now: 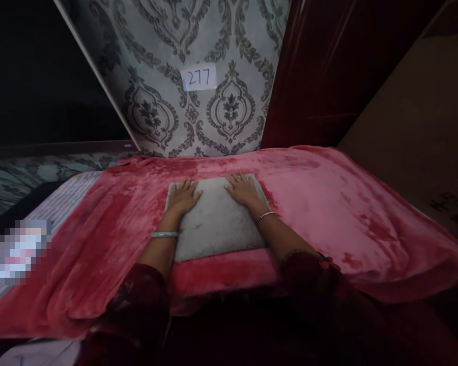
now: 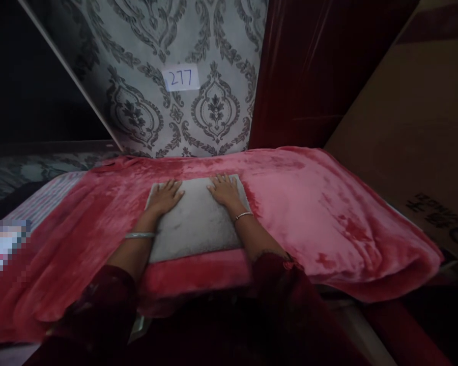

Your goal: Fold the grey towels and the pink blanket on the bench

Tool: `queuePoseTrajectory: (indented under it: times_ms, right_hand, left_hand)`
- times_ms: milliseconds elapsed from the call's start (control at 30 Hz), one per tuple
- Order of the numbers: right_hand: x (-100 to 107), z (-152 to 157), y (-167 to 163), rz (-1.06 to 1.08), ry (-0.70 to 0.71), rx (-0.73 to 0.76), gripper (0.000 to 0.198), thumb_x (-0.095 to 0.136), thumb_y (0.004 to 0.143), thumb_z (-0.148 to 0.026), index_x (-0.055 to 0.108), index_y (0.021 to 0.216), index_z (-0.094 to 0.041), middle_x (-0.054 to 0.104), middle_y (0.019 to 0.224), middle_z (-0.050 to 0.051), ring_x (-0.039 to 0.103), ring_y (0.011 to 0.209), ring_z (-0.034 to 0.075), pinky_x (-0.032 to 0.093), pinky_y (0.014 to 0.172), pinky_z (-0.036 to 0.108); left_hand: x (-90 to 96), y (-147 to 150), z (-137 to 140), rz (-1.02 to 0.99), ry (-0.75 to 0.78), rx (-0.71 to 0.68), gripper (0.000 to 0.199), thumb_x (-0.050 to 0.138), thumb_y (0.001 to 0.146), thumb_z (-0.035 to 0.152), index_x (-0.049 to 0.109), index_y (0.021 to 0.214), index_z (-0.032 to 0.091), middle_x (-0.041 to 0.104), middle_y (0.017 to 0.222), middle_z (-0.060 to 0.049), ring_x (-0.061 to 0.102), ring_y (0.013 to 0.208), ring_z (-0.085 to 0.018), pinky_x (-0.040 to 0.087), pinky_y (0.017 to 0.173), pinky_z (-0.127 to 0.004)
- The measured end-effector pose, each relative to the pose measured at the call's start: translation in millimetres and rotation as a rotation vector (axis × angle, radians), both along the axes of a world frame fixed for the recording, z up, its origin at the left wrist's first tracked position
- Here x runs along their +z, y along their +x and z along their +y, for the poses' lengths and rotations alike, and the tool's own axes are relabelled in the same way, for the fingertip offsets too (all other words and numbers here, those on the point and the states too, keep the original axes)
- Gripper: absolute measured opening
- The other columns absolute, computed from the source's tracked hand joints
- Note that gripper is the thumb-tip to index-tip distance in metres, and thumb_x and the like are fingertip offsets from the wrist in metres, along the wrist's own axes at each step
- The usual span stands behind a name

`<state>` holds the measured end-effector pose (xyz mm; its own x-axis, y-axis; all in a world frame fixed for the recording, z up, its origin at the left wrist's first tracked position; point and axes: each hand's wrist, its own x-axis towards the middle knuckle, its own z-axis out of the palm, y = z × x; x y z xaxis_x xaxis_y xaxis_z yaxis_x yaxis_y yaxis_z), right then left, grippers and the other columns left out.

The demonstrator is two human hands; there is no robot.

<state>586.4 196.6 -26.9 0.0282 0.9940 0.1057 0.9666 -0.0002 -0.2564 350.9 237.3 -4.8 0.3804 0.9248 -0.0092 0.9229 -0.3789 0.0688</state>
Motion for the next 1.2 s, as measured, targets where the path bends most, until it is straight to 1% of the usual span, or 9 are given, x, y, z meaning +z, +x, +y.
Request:
queuePoseTrajectory:
  times_ms: [167,300,467,633,767,900,1033,1133,1200]
  right_hand:
    - [1.4,1.8,0.9,0.036,-0.003,-0.006,0.056,0.034,0.107,-0.047,0.038,0.159,-0.025,0.029,0.167,0.009,0.020,0.154,0.032,0.014,0.122,0.061]
    - [14.8,0.0,2.6,0.067,-0.053,-0.013,0.056,0.036,0.107,-0.040,0.037,0.160,-0.022,0.026,0.167,0.010,0.018,0.154,0.033,0.016,0.122,0.060]
    - [16.8,-45.8,-3.4,0.075,0.034,0.026,0.055,0.039,0.104,-0.033,0.039,0.159,-0.025,0.027,0.167,0.010,0.025,0.151,0.034,0.029,0.118,0.059]
    - [-7.0,-94.1,-13.5,-0.021,0.063,0.032,0.054,0.036,0.106,-0.034,0.037,0.160,-0.028,0.025,0.168,0.006,0.017,0.154,0.032,0.014,0.123,0.057]
    - [-10.5,-96.8,-14.6,-0.020,0.074,0.027,0.056,0.036,0.105,-0.035,0.036,0.160,-0.026,0.025,0.168,0.006,0.017,0.155,0.032,0.012,0.124,0.056]
    - [-8.2,-94.9,-15.5,0.001,0.078,0.029,0.056,0.037,0.105,-0.034,0.037,0.160,-0.026,0.025,0.168,0.006,0.017,0.155,0.031,0.013,0.124,0.056]
    - [-11.7,-92.7,-9.8,0.084,0.132,0.016,0.054,0.045,0.101,-0.031,0.046,0.154,-0.021,0.033,0.165,0.009,0.022,0.153,0.031,0.017,0.125,0.054]
    - [-16.5,-86.6,9.1,0.230,0.257,-0.119,0.060,0.055,0.093,-0.026,0.048,0.151,-0.012,0.036,0.162,0.017,0.029,0.151,0.031,0.024,0.124,0.050]
    - [-19.4,-82.5,27.2,0.367,0.323,-0.228,0.065,0.056,0.088,-0.022,0.047,0.151,-0.010,0.043,0.158,0.018,0.039,0.146,0.030,0.032,0.121,0.046]
  left_hand:
    - [12.0,-23.4,-14.9,0.016,0.007,0.125,0.064,0.029,0.103,0.046,0.035,0.158,0.015,0.025,0.169,-0.014,0.016,0.158,-0.032,0.014,0.124,-0.064]
    - [17.5,3.2,-52.9,-0.018,0.103,0.062,0.058,0.032,0.102,0.040,0.046,0.151,0.013,0.037,0.163,-0.018,0.023,0.155,-0.033,0.015,0.123,-0.065]
    - [-1.5,50.0,-110.7,-0.076,0.098,-0.221,0.063,0.034,0.102,0.042,0.034,0.159,0.015,0.028,0.167,-0.016,0.018,0.157,-0.031,0.013,0.125,-0.060]
    - [-23.5,62.0,-130.0,-0.023,0.087,-0.235,0.064,0.032,0.103,0.043,0.031,0.161,0.016,0.020,0.170,-0.015,0.014,0.158,-0.030,0.010,0.126,-0.061]
    - [-21.6,36.7,-123.7,-0.008,0.102,-0.160,0.067,0.038,0.101,0.049,0.033,0.160,0.016,0.021,0.169,-0.017,0.017,0.157,-0.032,0.013,0.126,-0.060]
    - [-21.3,-19.2,-114.5,-0.047,0.143,0.060,0.068,0.044,0.099,0.047,0.037,0.157,0.012,0.025,0.167,-0.020,0.019,0.156,-0.036,0.015,0.125,-0.062]
    - [-34.5,-73.2,-104.5,-0.296,0.166,0.208,0.066,0.046,0.097,0.042,0.041,0.154,0.009,0.037,0.162,-0.022,0.036,0.150,-0.037,0.032,0.121,-0.055]
    - [-45.4,-94.1,-93.4,-0.515,0.179,0.232,0.066,0.051,0.093,0.043,0.047,0.150,0.011,0.058,0.145,-0.020,0.052,0.137,-0.036,0.039,0.117,-0.051]
    - [-47.8,-98.8,-83.8,-0.667,0.143,0.309,0.067,0.059,0.088,0.045,0.051,0.148,0.015,0.064,0.139,-0.017,0.056,0.132,-0.035,0.042,0.115,-0.051]
